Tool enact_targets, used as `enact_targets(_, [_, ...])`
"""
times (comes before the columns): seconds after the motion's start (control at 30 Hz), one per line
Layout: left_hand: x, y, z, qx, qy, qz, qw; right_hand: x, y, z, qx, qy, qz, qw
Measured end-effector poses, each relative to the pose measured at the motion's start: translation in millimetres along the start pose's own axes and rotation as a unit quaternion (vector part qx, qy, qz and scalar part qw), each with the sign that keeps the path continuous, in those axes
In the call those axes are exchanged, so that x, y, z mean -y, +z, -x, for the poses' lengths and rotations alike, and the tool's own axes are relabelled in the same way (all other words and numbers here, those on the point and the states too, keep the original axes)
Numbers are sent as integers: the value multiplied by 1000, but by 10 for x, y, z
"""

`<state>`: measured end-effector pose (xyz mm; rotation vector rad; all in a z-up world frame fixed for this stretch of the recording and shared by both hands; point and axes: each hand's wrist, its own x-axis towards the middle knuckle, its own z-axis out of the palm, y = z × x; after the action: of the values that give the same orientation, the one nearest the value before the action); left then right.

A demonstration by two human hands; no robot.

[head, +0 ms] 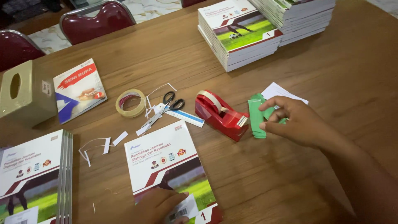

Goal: The recorder is preparing library books by cutting barcode labels and taping them onto the covers.

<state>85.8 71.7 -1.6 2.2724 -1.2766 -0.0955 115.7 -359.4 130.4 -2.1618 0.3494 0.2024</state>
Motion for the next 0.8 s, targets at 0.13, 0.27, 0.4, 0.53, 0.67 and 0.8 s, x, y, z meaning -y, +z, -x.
enact_targets(0.13, [-204, -283, -395, 64, -16, 8, 998, -281, 46, 1, -2, 52, -41, 998])
enact_targets(0.27, [-331, -483, -965, 33, 27, 25, 999, -832, 252, -138, 11, -50, -96, 994])
enact_targets(0.4, [-422, -679, -1578, -23, 37, 4, 999, -968, 369, -143, 14, -47, -93, 995])
enact_targets(0.53, [-429, -651, -2225, 2, 117, -42, 992, -944, 359, -122, 52, -12, -205, 977])
enact_targets(0.67, [-385, -366, -2711, 48, 155, -56, 985, -883, 298, -11, 51, 36, -297, 953])
enact_targets(0.8, [-465, -424, -2883, 82, 133, -118, 981, -967, 297, -49, 65, 28, -285, 956])
